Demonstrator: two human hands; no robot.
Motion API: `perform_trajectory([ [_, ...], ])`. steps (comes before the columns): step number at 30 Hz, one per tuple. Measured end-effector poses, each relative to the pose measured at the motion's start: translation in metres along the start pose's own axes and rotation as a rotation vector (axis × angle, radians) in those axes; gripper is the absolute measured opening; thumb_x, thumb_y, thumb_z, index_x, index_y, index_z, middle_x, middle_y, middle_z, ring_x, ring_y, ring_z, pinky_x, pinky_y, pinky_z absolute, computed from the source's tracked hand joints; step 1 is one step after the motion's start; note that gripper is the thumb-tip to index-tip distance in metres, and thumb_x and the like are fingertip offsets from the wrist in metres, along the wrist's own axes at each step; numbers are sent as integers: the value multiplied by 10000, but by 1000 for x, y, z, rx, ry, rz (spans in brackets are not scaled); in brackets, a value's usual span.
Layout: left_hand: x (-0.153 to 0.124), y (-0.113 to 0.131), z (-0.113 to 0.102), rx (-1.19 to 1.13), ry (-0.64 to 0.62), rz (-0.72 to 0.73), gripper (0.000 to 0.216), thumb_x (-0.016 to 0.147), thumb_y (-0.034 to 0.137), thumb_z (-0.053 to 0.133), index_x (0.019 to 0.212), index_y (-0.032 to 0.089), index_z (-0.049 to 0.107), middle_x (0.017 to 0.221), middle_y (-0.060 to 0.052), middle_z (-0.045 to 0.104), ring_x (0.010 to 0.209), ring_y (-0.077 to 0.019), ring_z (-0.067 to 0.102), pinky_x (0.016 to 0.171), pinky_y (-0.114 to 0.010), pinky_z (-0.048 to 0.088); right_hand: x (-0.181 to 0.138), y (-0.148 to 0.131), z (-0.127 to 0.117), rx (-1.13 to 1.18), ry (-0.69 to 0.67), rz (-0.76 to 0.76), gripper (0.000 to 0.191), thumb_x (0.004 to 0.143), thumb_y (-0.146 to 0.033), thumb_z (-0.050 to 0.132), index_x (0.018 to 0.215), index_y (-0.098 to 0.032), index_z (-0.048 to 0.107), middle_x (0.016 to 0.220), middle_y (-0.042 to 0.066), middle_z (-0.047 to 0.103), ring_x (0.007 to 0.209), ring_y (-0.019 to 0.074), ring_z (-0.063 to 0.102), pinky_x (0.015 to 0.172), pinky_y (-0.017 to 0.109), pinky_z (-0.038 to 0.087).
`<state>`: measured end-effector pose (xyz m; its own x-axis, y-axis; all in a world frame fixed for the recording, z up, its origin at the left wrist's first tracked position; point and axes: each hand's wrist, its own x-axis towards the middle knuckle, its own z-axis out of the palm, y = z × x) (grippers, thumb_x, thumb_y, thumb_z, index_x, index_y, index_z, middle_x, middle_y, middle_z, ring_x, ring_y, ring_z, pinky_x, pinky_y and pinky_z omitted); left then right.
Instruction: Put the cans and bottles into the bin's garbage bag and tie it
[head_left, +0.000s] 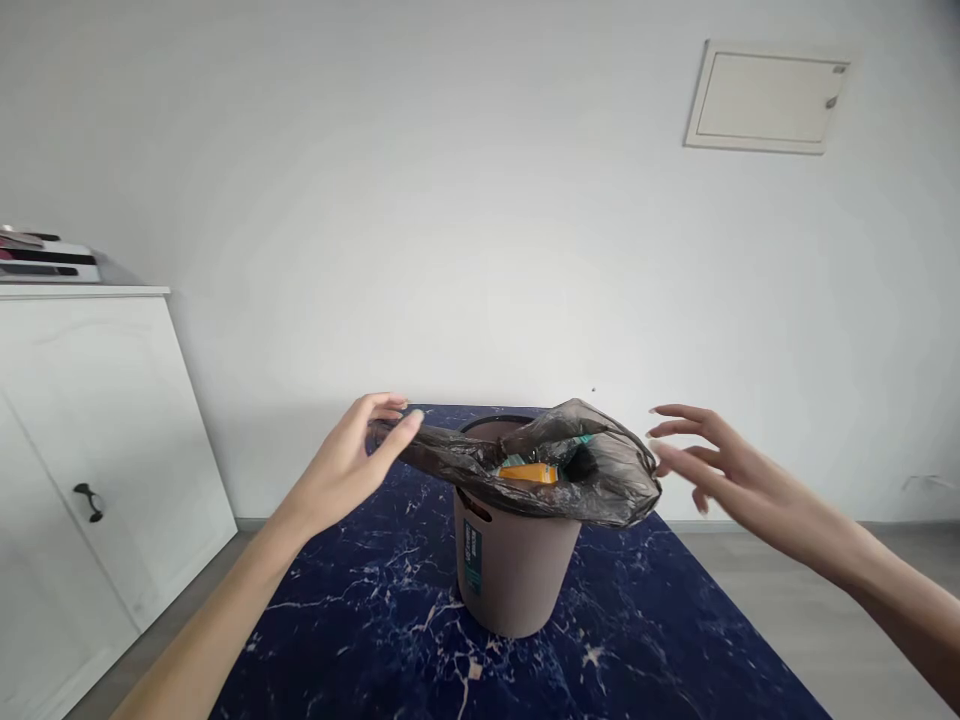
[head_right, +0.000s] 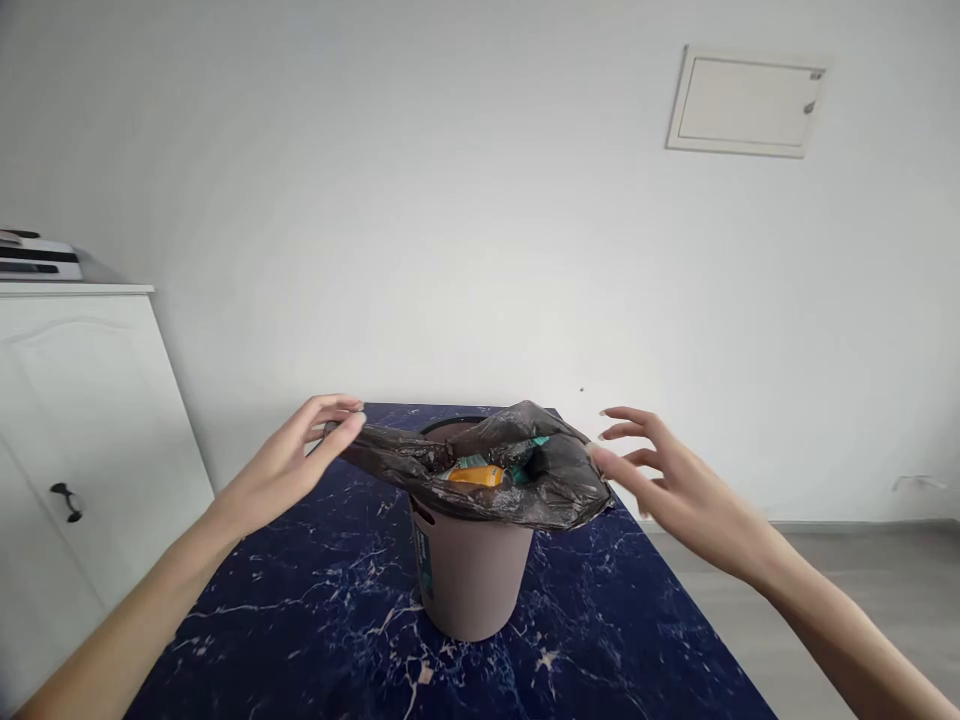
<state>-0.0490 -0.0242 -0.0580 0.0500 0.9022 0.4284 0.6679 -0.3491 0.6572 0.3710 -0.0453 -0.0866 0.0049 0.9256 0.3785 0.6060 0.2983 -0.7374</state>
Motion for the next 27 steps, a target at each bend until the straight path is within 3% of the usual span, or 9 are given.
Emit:
perform_trajectory([
  [5, 23, 10, 2, 246, -20, 141, 661, 963, 746, 525, 1411, 262, 575, 1532, -124, 547, 1434, -358, 491, 1146, -514, 458, 14, -10, 8, -273, -30, -116, 722, 929, -773, 569, 1487, -322, 490, 1468, 139, 612, 764, 218, 738, 706, 394, 621],
  [9, 33, 13, -2, 200, -240, 167, 508, 977, 714, 546, 1221, 299, 710, 1289, -51, 734, 1188, -278, 678, 989, -408, 540, 24, -13, 13, -262, -82, -171, 682, 946, -741, 565, 1475, -316, 504, 1480, 118, 620, 661, 175, 707, 651, 375, 602],
  [11, 32, 13, -3, 172, -301, 166, 454, 964, 689, 595, 1170, 312, 742, 1154, -25, 783, 1040, -243, 728, 861, -353, 558, 26, -13, 15, -335, -32, -217, 575, 959, -719, 561, 1328, -285, 637, 1274, 104, 740, 629, 187, 692, 630, 367, 561],
  [13, 29, 12, -4, 156, -299, 190, 406, 945, 656, 650, 1113, 306, 768, 1077, -18, 798, 958, -223, 739, 800, -326, 551, 26, -13, 16, -403, 24, -233, 497, 975, -711, 543, 1094, -269, 737, 926, 73, 790, 586, 207, 668, 579, 348, 499],
  [15, 25, 8, -4, 137, -268, 221, 361, 939, 627, 678, 1007, 290, 790, 1027, -20, 801, 913, -209, 737, 778, -313, 543, 22, -11, 15, -398, 57, -217, 489, 986, -710, 537, 970, -275, 757, 651, 32, 713, 526, 208, 628, 531, 325, 444],
  [17, 22, 1, -5, 116, -224, 247, 339, 944, 602, 689, 926, 279, 788, 993, -20, 797, 882, -197, 728, 761, -302, 536, 16, -8, 13, -334, 81, -205, 471, 986, -707, 553, 974, -283, 758, 549, 0, 650, 471, 191, 581, 496, 308, 408],
  [21, 16, -17, -8, 86, -106, 315, 301, 964, 553, 689, 887, 272, 768, 929, -13, 777, 842, -181, 694, 709, -281, 511, 1, 2, 4, -217, 151, -290, 376, 999, -638, 603, 1040, -290, 741, 595, -6, 663, 473, 175, 567, 480, 303, 417],
  [24, 12, -34, -8, 63, 10, 362, 302, 975, 543, 680, 891, 262, 755, 928, -16, 771, 836, -178, 687, 733, -281, 527, -10, 17, -1, -178, 145, -445, 222, 1036, -488, 614, 1050, -297, 726, 869, 45, 755, 619, 188, 683, 565, 319, 531],
  [27, 7, -48, -8, 72, 52, 365, 326, 953, 577, 696, 915, 259, 756, 941, -21, 776, 823, -182, 703, 760, -290, 560, -19, 34, 0, -241, 92, -597, 120, 1057, -357, 590, 1042, -306, 698, 1067, 65, 757, 687, 191, 713, 555, 312, 541],
])
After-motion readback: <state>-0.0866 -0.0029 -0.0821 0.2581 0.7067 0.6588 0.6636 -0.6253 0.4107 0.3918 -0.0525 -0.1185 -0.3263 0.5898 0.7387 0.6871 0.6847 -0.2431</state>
